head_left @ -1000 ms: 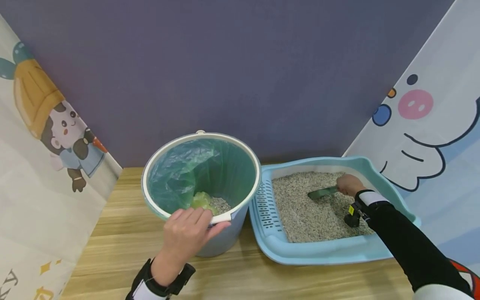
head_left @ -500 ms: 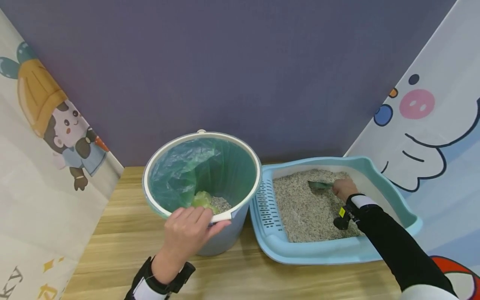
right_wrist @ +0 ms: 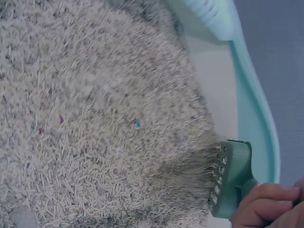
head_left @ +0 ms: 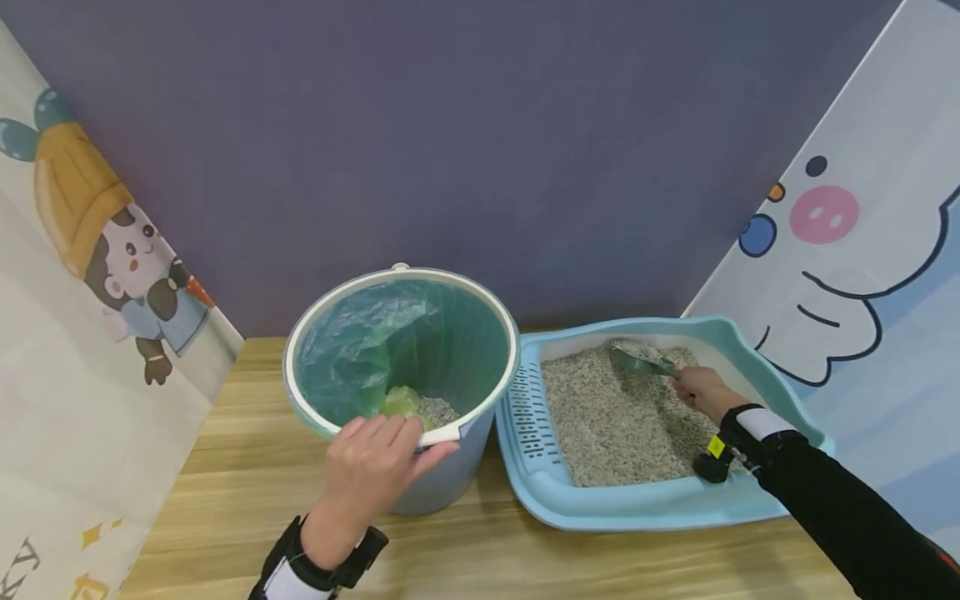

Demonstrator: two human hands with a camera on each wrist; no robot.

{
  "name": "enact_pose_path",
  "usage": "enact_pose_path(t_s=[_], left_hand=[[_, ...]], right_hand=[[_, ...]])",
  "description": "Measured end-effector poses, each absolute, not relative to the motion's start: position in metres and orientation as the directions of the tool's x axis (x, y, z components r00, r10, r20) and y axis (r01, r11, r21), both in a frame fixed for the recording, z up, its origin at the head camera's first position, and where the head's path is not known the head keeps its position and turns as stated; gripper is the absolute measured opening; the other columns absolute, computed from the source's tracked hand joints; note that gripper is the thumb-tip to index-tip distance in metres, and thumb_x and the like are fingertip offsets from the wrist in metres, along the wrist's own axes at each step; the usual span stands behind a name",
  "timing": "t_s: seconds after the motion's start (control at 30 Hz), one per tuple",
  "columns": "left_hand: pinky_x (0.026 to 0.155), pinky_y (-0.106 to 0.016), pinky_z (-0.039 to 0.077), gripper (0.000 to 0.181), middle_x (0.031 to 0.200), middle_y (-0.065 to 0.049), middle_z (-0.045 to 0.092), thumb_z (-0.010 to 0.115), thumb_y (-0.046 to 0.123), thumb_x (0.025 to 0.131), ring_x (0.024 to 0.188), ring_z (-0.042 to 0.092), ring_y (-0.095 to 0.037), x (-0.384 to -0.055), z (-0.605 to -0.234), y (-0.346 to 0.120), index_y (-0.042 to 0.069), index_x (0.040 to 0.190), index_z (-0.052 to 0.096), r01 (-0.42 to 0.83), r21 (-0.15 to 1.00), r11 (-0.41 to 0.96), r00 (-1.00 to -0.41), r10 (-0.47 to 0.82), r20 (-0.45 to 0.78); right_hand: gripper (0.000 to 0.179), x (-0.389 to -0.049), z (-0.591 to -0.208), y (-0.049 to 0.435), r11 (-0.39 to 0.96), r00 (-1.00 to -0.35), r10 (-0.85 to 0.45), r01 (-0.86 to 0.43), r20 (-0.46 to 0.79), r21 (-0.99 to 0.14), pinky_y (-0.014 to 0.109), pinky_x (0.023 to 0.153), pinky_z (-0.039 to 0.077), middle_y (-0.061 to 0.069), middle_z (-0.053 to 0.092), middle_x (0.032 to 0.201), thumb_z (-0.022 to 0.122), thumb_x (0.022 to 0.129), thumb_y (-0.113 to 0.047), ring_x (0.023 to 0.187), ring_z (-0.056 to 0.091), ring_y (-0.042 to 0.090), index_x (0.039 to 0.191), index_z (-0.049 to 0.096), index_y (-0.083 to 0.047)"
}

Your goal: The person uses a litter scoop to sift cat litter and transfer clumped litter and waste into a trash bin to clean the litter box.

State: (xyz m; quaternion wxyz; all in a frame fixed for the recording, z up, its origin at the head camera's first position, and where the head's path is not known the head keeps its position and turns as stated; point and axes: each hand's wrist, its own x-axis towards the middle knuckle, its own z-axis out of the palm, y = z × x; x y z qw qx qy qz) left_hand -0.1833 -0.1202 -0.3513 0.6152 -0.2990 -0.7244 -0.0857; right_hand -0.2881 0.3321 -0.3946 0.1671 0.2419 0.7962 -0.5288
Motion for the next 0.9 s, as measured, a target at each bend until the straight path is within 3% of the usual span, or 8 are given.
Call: enact_pose_path(t_s=[0.07, 0.1, 0.23, 0.33, 0.5, 0.7, 0.9], left_hand=[[0.041, -0.021, 0.014, 0.056, 0.047, 0.005, 0.020, 0.044, 0.053, 0.090, 0.036, 0.021, -0.009, -0.183, -0.352, -0.120, 0.012, 0.053, 0.033, 0.537, -0.245, 0.807, -0.062, 0.328, 0.943], [0.041, -0.021, 0.013, 0.056, 0.047, 0.005, 0.020, 0.043, 0.053, 0.090, 0.036, 0.021, -0.009, -0.183, -0.352, -0.120, 0.012, 0.053, 0.033, 0.535, -0.246, 0.808, -0.061, 0.327, 0.943], [0.042, -0.020, 0.013, 0.057, 0.047, 0.005, 0.020, 0.041, 0.053, 0.091, 0.036, 0.020, -0.009, -0.183, -0.352, -0.121, 0.013, 0.052, 0.032, 0.530, -0.249, 0.810, -0.056, 0.326, 0.944], [0.042, -0.020, 0.012, 0.057, 0.047, 0.005, 0.019, 0.041, 0.052, 0.092, 0.036, 0.021, -0.009, -0.183, -0.352, -0.121, 0.012, 0.052, 0.032, 0.532, -0.247, 0.810, -0.061, 0.328, 0.943], [0.042, -0.020, 0.012, 0.056, 0.047, 0.005, 0.019, 0.041, 0.052, 0.091, 0.036, 0.021, -0.009, -0.183, -0.352, -0.121, 0.012, 0.053, 0.033, 0.532, -0.246, 0.810, -0.071, 0.332, 0.940], [0.042, -0.020, 0.013, 0.056, 0.047, 0.005, 0.020, 0.043, 0.053, 0.090, 0.036, 0.022, -0.009, -0.183, -0.352, -0.120, 0.012, 0.053, 0.033, 0.529, -0.253, 0.810, -0.069, 0.338, 0.939], [0.041, -0.020, 0.014, 0.056, 0.047, 0.005, 0.020, 0.043, 0.053, 0.090, 0.036, 0.021, -0.008, -0.182, -0.351, -0.120, 0.013, 0.053, 0.033, 0.527, -0.249, 0.812, -0.067, 0.332, 0.941]], right_hand=[[0.039, -0.281, -0.391, 0.333, 0.341, -0.835, 0.209, 0.551, -0.510, -0.762, 0.020, 0.045, 0.030, -0.008, 0.040, 0.060, 0.018, 0.100, -0.017, 0.043, 0.028, 0.002, 0.128, 0.028, 0.008], [0.040, -0.277, -0.390, 0.334, 0.354, -0.840, 0.204, 0.542, -0.502, -0.762, 0.020, 0.045, 0.030, -0.008, 0.040, 0.059, 0.018, 0.100, -0.018, 0.043, 0.028, 0.002, 0.129, 0.027, 0.008], [0.034, -0.259, -0.386, 0.334, 0.399, -0.856, 0.231, 0.517, -0.463, -0.757, 0.020, 0.045, 0.032, -0.009, 0.042, 0.056, 0.021, 0.100, -0.024, 0.043, 0.032, 0.001, 0.108, 0.043, 0.000], [0.032, -0.244, -0.383, 0.332, 0.426, -0.885, 0.230, 0.466, -0.405, -0.776, 0.020, 0.045, 0.033, -0.010, 0.043, 0.055, 0.022, 0.100, -0.027, 0.043, 0.034, 0.001, 0.099, 0.045, -0.004], [0.037, -0.226, -0.387, 0.326, 0.428, -0.928, 0.277, 0.353, -0.251, -0.832, 0.021, 0.050, 0.036, -0.012, 0.043, 0.058, 0.025, 0.099, -0.032, 0.047, 0.036, 0.001, 0.097, 0.048, -0.003], [0.039, -0.212, -0.402, 0.314, 0.338, -0.899, 0.431, 0.246, -0.083, -0.909, 0.020, 0.048, 0.035, -0.010, 0.041, 0.058, 0.032, 0.098, -0.038, 0.050, 0.037, 0.002, 0.084, 0.051, -0.006], [0.034, -0.204, -0.402, 0.303, 0.194, -0.883, 0.468, 0.100, 0.002, -0.976, 0.019, 0.045, 0.032, -0.009, 0.039, 0.054, 0.041, 0.095, -0.038, 0.046, 0.034, 0.002, 0.073, 0.054, -0.016]])
